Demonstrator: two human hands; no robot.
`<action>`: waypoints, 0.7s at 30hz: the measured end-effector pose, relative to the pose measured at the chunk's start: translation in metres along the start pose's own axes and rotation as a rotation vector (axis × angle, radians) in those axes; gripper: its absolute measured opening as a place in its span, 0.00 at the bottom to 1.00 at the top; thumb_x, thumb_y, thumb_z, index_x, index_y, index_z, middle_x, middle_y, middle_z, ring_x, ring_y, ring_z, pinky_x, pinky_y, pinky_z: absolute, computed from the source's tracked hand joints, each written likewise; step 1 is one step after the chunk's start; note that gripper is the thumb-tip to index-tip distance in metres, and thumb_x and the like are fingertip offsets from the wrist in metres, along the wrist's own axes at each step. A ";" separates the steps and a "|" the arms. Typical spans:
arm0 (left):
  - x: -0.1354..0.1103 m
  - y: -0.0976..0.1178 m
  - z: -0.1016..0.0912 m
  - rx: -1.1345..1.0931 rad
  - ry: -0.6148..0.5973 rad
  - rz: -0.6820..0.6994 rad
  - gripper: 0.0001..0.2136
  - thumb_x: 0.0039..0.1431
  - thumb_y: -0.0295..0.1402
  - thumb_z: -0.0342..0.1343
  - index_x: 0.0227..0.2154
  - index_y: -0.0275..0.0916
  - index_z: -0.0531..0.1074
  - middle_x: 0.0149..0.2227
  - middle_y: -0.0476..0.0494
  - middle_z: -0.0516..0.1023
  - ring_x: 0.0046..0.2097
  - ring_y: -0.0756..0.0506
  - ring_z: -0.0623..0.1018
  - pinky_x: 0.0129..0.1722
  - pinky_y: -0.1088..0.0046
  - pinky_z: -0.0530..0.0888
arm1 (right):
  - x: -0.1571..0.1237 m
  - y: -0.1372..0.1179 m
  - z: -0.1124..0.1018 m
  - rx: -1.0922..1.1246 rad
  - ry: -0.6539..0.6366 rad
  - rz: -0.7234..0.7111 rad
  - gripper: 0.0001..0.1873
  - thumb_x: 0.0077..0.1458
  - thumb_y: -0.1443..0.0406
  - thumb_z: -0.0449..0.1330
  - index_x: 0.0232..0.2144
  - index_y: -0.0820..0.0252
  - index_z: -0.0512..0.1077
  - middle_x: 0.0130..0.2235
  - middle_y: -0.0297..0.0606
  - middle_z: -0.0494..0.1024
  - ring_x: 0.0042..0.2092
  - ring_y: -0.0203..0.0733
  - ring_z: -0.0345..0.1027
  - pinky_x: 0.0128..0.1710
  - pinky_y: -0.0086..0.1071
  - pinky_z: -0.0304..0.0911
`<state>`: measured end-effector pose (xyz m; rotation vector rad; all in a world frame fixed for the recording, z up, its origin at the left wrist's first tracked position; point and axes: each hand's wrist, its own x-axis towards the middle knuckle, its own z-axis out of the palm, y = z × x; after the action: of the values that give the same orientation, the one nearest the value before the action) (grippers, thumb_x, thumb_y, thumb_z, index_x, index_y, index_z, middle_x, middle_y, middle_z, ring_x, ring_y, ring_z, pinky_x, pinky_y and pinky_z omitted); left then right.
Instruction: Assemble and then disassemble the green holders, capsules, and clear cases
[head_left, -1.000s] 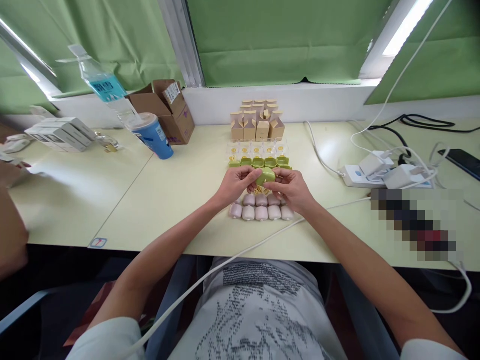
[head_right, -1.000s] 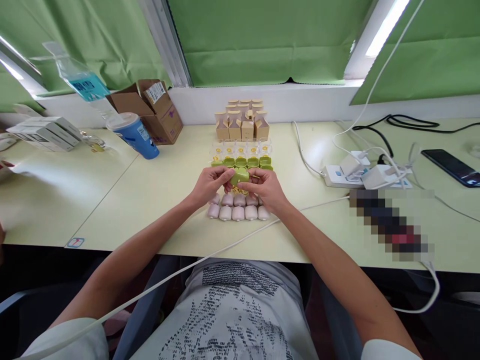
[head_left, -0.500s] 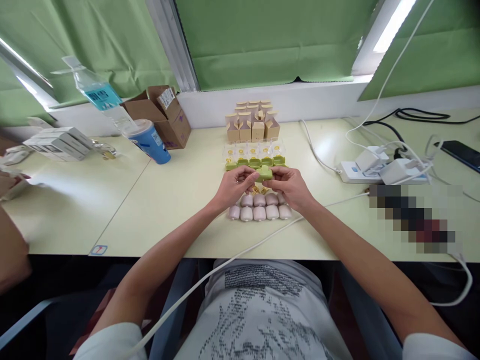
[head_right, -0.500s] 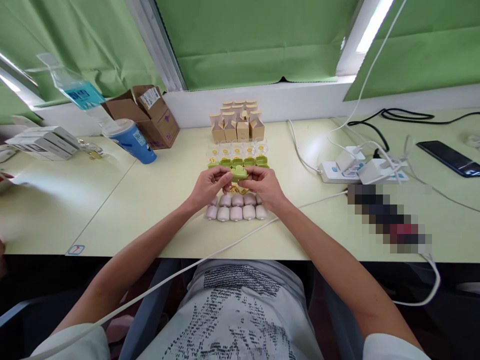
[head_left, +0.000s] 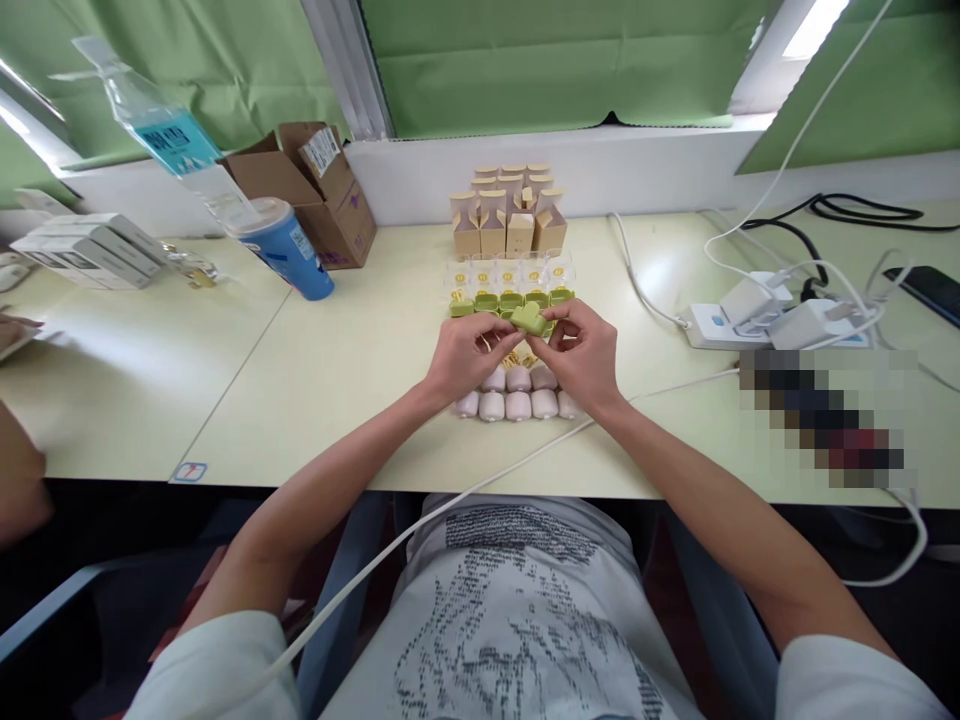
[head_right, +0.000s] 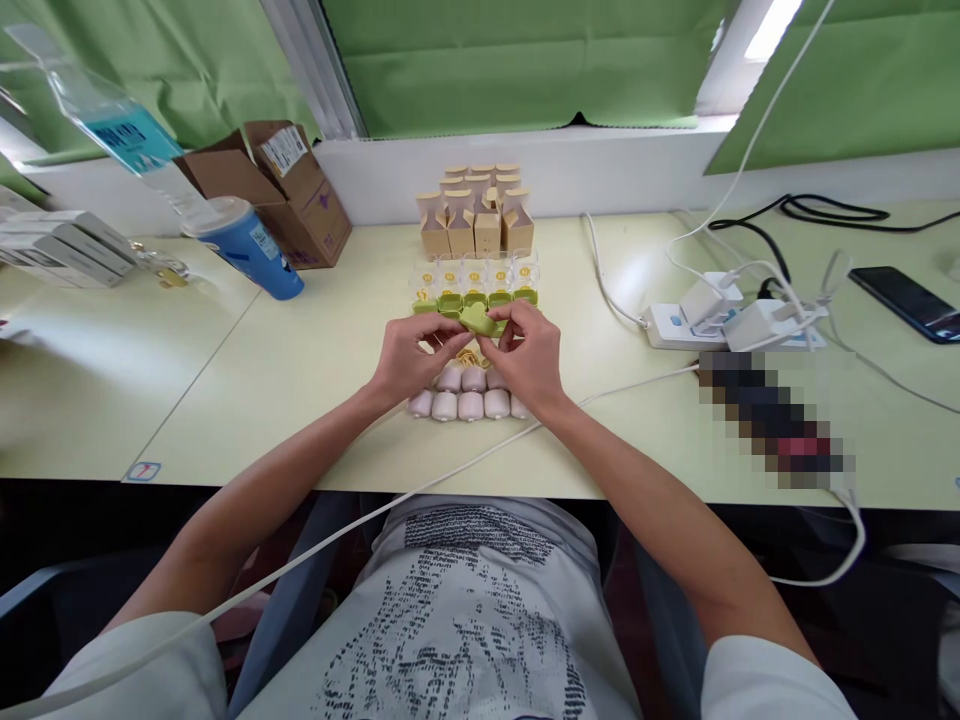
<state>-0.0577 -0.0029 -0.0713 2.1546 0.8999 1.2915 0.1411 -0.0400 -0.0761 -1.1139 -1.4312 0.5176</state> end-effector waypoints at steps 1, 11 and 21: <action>0.000 0.000 0.000 -0.001 -0.003 0.000 0.20 0.71 0.53 0.67 0.38 0.38 0.87 0.37 0.40 0.90 0.35 0.46 0.83 0.35 0.69 0.77 | -0.001 0.000 0.001 -0.017 0.008 -0.016 0.15 0.59 0.53 0.75 0.39 0.53 0.77 0.40 0.36 0.79 0.29 0.36 0.64 0.32 0.37 0.68; -0.001 -0.003 0.001 -0.008 -0.004 -0.006 0.13 0.71 0.44 0.67 0.40 0.38 0.87 0.37 0.42 0.89 0.35 0.47 0.82 0.36 0.70 0.77 | -0.008 -0.004 0.001 -0.075 -0.026 -0.073 0.20 0.64 0.53 0.74 0.53 0.48 0.75 0.49 0.38 0.82 0.27 0.34 0.63 0.36 0.40 0.72; 0.002 -0.005 0.001 -0.042 0.007 -0.017 0.10 0.69 0.37 0.65 0.35 0.38 0.87 0.34 0.44 0.88 0.33 0.47 0.82 0.35 0.71 0.77 | -0.006 -0.005 0.000 -0.046 -0.097 -0.118 0.21 0.67 0.55 0.70 0.60 0.48 0.77 0.55 0.42 0.79 0.38 0.41 0.79 0.33 0.36 0.78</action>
<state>-0.0576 0.0022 -0.0742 2.1075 0.8842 1.2992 0.1382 -0.0471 -0.0755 -1.0450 -1.5898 0.4623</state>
